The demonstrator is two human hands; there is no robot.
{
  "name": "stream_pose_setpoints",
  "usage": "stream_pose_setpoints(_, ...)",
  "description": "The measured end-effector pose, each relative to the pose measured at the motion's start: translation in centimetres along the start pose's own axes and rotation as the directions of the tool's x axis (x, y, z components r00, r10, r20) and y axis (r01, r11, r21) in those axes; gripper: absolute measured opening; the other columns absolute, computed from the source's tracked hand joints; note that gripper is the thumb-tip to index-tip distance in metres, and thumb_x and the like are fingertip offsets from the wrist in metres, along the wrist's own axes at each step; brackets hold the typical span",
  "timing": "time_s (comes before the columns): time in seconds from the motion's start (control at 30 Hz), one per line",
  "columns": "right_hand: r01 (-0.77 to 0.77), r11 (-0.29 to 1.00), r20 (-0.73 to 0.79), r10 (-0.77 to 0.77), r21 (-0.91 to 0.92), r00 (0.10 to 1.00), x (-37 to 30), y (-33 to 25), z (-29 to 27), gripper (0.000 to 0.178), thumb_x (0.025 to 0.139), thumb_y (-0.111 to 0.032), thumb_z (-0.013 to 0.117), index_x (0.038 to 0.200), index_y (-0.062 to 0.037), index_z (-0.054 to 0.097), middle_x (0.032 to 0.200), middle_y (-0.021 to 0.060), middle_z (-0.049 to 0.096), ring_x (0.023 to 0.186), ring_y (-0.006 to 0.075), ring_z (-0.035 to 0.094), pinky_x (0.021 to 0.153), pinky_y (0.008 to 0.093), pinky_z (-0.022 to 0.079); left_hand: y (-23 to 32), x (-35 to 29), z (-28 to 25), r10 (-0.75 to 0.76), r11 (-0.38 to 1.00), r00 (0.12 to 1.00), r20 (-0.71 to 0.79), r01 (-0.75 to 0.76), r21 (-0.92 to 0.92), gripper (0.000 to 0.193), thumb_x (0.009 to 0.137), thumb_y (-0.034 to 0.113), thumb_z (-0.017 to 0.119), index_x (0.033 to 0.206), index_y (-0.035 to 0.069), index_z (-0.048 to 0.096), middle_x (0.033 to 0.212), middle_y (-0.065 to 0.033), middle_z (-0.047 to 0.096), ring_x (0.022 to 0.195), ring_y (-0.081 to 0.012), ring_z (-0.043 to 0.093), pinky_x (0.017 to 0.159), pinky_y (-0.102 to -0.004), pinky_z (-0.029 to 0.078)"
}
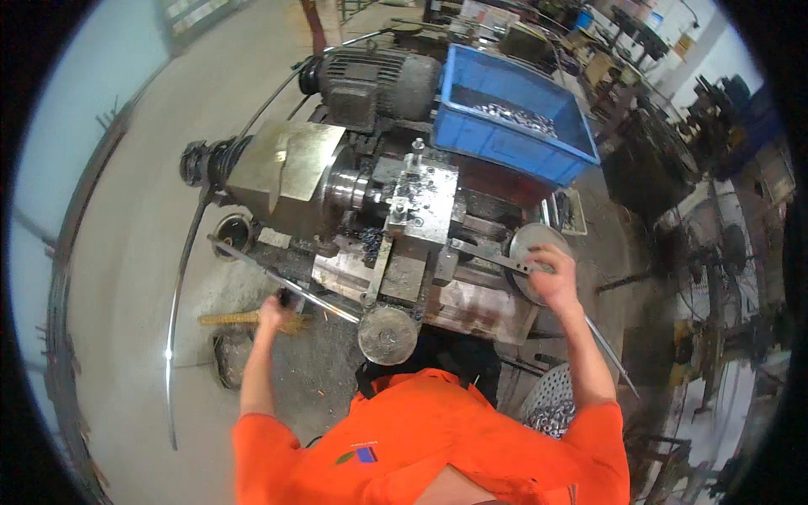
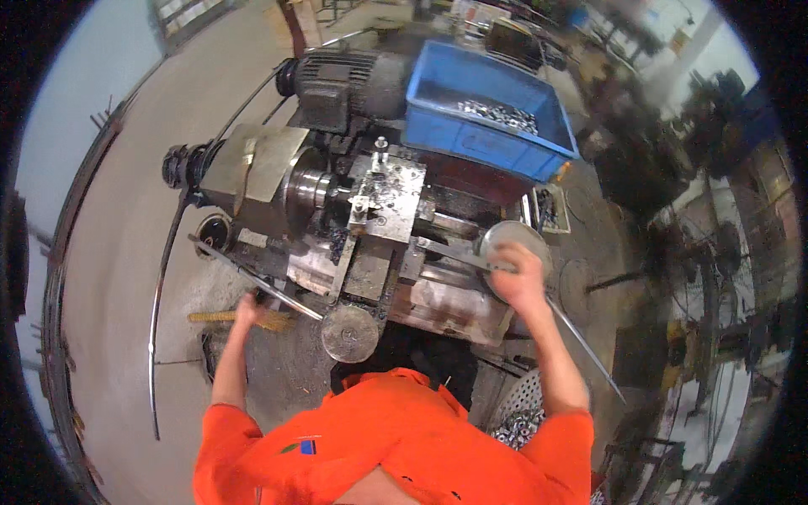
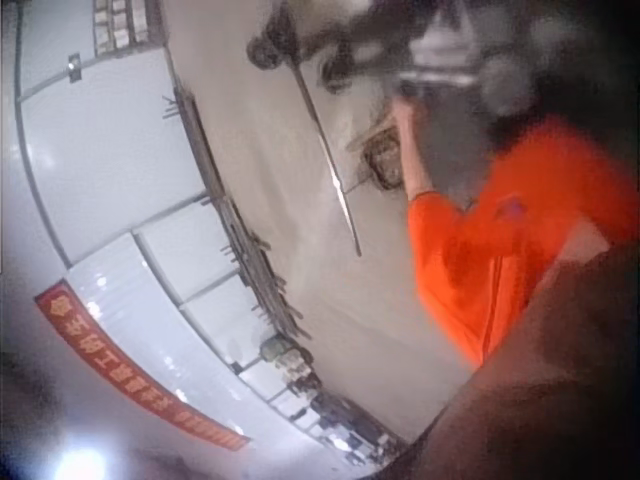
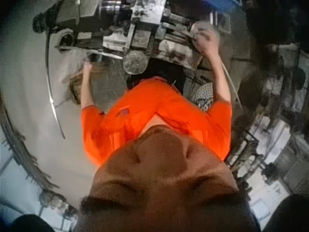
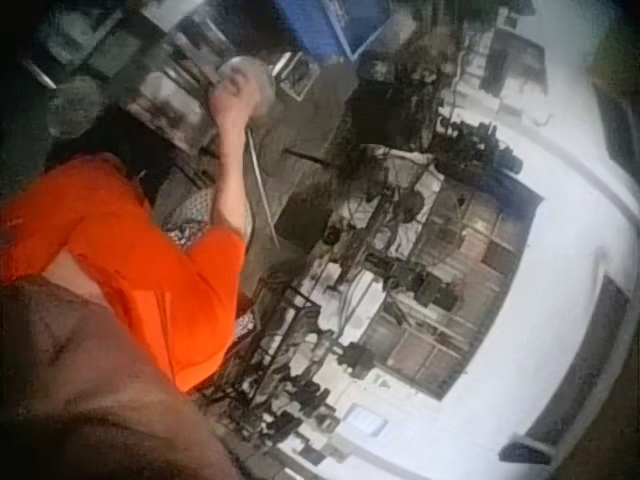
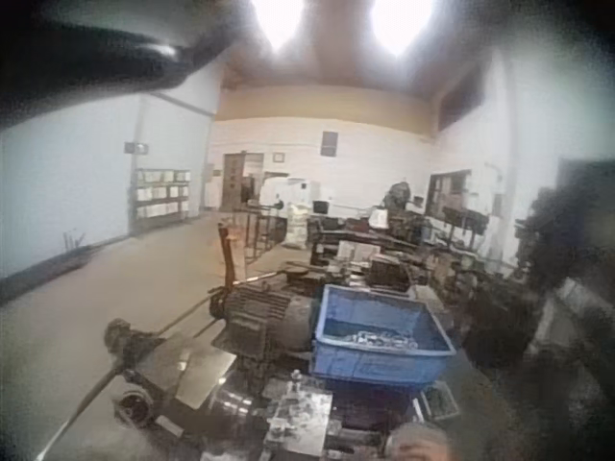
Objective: The person operates a metal turning machine in a workshop, repeatedly inserting small metal parts into the machine, activating it with a lever, and collecting the processed parts into a blue bin. The person also briefly inspects a finished part before resuming the cycle.
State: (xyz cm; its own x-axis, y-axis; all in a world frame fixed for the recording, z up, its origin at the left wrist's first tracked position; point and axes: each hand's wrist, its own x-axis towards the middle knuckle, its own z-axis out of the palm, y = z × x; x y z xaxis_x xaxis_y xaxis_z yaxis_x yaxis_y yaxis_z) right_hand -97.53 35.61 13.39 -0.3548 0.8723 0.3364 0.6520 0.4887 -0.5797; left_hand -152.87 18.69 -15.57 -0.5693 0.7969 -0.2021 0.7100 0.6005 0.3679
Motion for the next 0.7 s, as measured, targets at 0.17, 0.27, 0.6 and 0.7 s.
stream_pose_setpoints(0.17, -0.274, 0.961, -0.078, 0.276, 0.038, 0.958, -8.5, 5.8, -4.6, 0.022, 0.056, 0.002, 0.051, 0.075, 0.0001, 0.063, 0.080, 0.0106, 0.063, 0.070, 0.0190, 0.061, 0.065, 0.0249, 0.047, -2.8, 2.0, -1.0, 0.215, 0.830, 0.970, 0.114, -0.243, 0.502, 0.026, 0.075, 0.025, 0.057, 0.099, 0.016, 0.059, 0.094, -0.0071, 0.062, 0.086, -0.0262, 0.060, 0.071, -0.0422, 0.047)
stream_pose_setpoints(0.27, -0.391, 0.907, -0.162, 0.367, -0.159, 0.916, -12.8, 8.0, -7.3, 0.028, 0.056, -0.002, 0.054, 0.082, -0.0018, 0.063, 0.089, 0.0121, 0.062, 0.079, 0.0247, 0.060, 0.072, 0.0302, 0.047, 5.1, 2.0, -5.6, 0.069, 0.754, 0.975, 0.211, -0.189, 0.629, 0.025, 0.075, 0.026, 0.058, 0.098, 0.018, 0.060, 0.097, -0.0062, 0.062, 0.087, -0.0257, 0.060, 0.072, -0.0402, 0.047)
stream_pose_setpoints(0.6, -0.606, 0.408, -0.317, 0.582, -0.683, 0.749, -28.5, 21.5, -9.8, 0.031, 0.058, -0.018, 0.055, 0.086, -0.0051, 0.060, 0.082, 0.0180, 0.060, 0.076, 0.0357, 0.057, 0.069, 0.0425, 0.046, 1.2, 2.0, -10.9, -0.057, 0.798, 0.993, -0.104, -0.017, -0.603, 0.040, 0.080, 0.034, 0.059, 0.101, 0.000, 0.058, 0.075, -0.0133, 0.062, 0.054, -0.0197, 0.060, 0.050, -0.0282, 0.050)
stream_pose_setpoints(0.7, -0.679, 0.373, -0.300, 0.690, -0.632, 0.659, -28.7, 17.4, -7.1, 0.028, 0.057, -0.022, 0.058, 0.079, -0.0041, 0.059, 0.075, 0.0181, 0.060, 0.073, 0.0367, 0.058, 0.065, 0.0445, 0.047, 4.2, 0.1, -13.0, -0.184, 0.600, 0.967, -0.178, -0.033, -0.799, 0.044, 0.083, 0.034, 0.055, 0.104, -0.006, 0.054, 0.071, -0.0149, 0.061, 0.050, -0.0183, 0.059, 0.045, -0.0258, 0.048)
